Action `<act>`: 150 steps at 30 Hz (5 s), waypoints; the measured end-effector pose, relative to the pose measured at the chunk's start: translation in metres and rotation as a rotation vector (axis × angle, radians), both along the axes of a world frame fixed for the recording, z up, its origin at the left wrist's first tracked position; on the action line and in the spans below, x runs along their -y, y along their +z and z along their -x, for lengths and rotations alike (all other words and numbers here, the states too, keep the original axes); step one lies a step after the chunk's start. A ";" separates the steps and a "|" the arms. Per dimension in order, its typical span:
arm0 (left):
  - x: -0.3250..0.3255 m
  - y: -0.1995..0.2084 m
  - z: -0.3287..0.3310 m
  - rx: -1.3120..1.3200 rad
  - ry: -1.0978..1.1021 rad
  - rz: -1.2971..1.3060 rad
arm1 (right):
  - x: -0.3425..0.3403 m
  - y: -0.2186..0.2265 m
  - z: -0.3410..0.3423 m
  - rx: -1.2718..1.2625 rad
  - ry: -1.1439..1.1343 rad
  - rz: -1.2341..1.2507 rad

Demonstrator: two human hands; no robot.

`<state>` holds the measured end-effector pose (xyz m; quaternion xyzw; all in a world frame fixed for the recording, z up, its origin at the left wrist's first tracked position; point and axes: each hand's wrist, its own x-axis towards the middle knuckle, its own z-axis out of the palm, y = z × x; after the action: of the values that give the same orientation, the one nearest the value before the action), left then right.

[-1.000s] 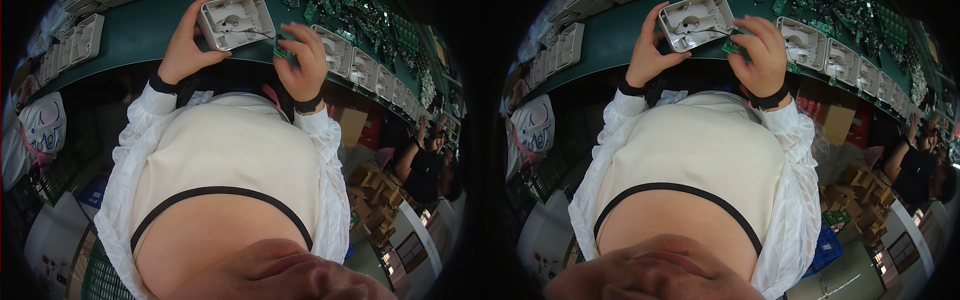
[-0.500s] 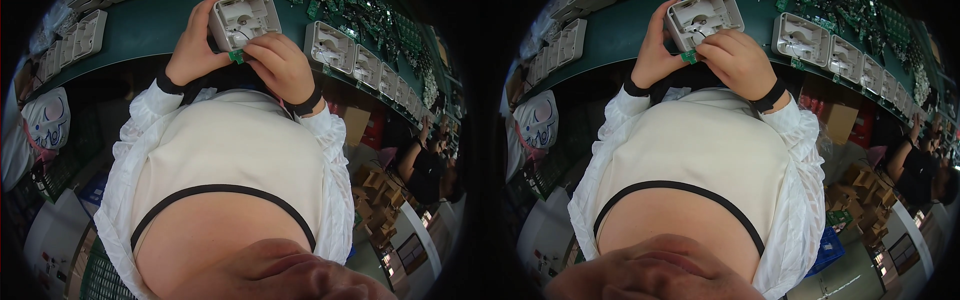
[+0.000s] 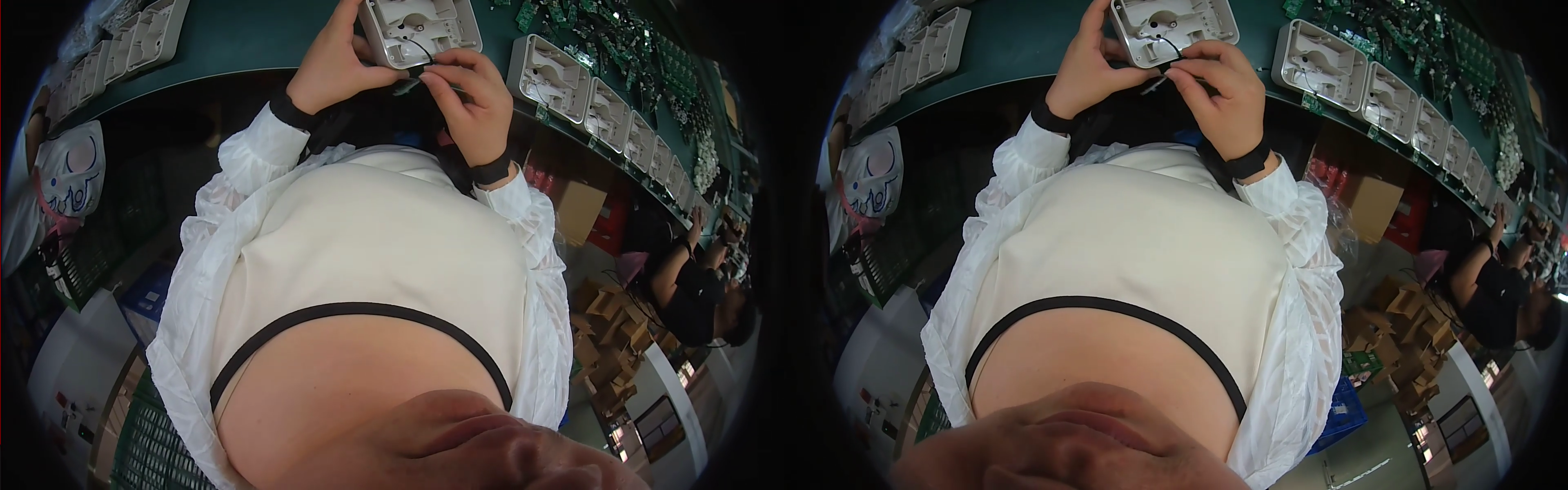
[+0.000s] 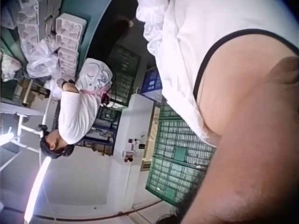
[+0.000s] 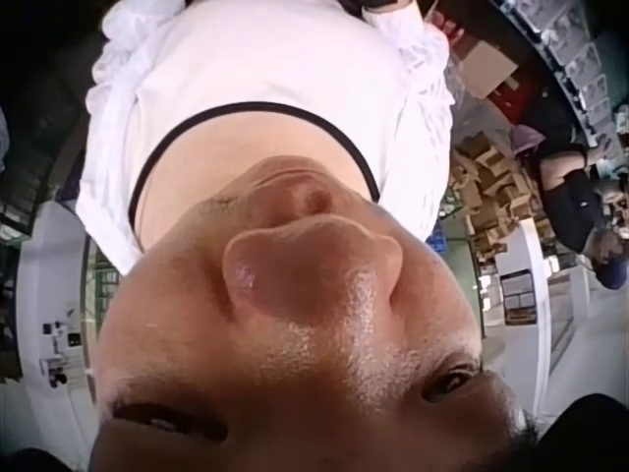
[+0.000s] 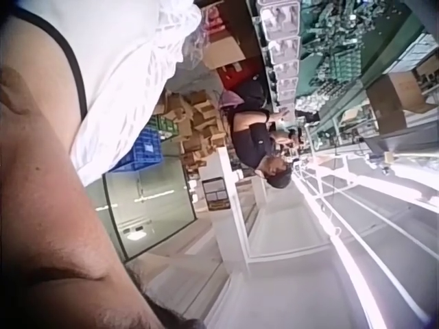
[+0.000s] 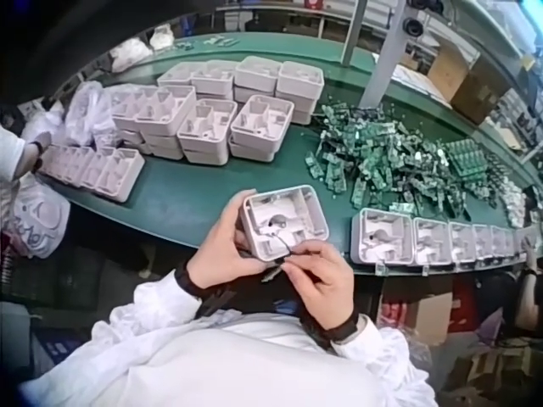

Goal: The person inserts a wire into a circuit board, places the board into a plastic housing, and sets the unit aside. They then pick up a stack of circuit boards and a bundle of wires, separating one wire from the bundle.

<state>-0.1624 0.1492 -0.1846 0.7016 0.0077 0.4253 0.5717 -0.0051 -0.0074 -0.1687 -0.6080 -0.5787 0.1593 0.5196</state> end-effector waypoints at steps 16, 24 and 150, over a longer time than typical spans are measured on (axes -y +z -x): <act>-0.018 -0.022 0.011 -0.493 -0.188 0.338 | -0.017 0.009 -0.014 0.033 -0.070 0.139; -0.020 0.006 -0.005 -0.505 -0.233 0.415 | -0.015 0.034 -0.010 0.297 -0.062 0.242; -0.018 0.085 -0.468 -0.099 -0.621 0.844 | 0.053 0.090 -0.423 -0.454 -0.197 -0.096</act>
<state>0.3058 0.1675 -0.0994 0.3987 -0.0029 0.1623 0.9026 0.4177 -0.0600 -0.0788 -0.5849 -0.3921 0.2127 0.6774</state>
